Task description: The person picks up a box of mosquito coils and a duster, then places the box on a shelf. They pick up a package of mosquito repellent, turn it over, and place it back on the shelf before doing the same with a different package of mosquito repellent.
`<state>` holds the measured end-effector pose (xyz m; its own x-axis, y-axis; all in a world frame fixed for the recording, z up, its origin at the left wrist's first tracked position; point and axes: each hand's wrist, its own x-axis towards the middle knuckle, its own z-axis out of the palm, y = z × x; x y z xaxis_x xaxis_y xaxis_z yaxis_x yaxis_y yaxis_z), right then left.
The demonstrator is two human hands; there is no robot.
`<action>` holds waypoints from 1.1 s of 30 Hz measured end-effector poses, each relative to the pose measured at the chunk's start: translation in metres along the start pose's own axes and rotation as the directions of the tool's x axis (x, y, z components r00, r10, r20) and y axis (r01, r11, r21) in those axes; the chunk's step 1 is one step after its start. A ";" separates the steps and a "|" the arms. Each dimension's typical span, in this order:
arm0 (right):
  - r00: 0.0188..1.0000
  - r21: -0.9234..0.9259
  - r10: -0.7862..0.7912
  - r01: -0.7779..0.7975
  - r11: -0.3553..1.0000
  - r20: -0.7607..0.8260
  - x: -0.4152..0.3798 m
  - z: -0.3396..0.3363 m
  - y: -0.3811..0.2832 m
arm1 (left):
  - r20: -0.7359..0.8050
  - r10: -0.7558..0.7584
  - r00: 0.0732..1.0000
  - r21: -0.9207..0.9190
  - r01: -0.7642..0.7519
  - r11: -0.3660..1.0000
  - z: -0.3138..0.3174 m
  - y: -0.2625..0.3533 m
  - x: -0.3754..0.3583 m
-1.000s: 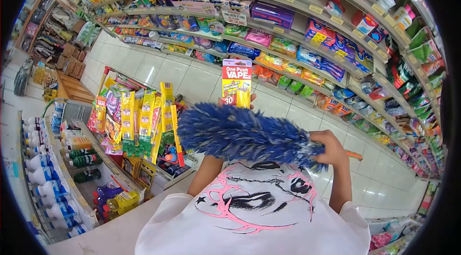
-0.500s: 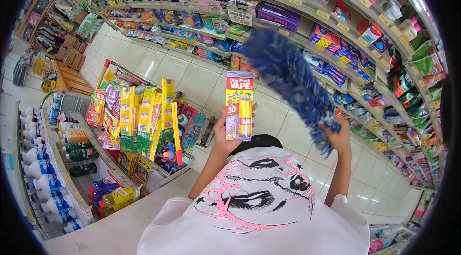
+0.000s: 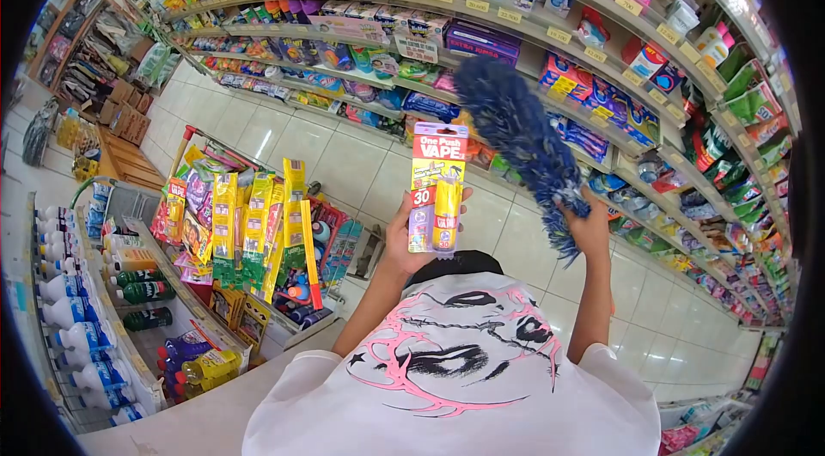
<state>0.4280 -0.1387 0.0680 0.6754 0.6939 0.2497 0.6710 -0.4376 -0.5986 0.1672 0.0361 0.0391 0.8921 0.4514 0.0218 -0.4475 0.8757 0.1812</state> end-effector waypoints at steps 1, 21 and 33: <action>1.000 0.002 -0.007 0.007 1.000 0.000 0.000 0.000 -0.002 | 0.003 0.006 1.000 0.002 -0.006 1.000 0.000 0.000 0.002; 0.915 0.551 0.044 -0.280 0.786 0.402 -0.062 0.058 0.035 | -0.292 0.346 0.892 0.362 -0.231 0.903 -0.064 -0.036 0.021; 0.888 0.415 0.027 -0.241 0.877 0.458 -0.054 0.049 0.016 | -0.140 0.331 0.933 0.084 -0.322 0.943 -0.039 -0.010 -0.002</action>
<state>0.3876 -0.1553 0.0076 0.4779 0.8666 -0.1434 0.2986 -0.3138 -0.9013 0.1673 0.0332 -0.0014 0.6754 0.7353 -0.0569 -0.7042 0.6659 0.2464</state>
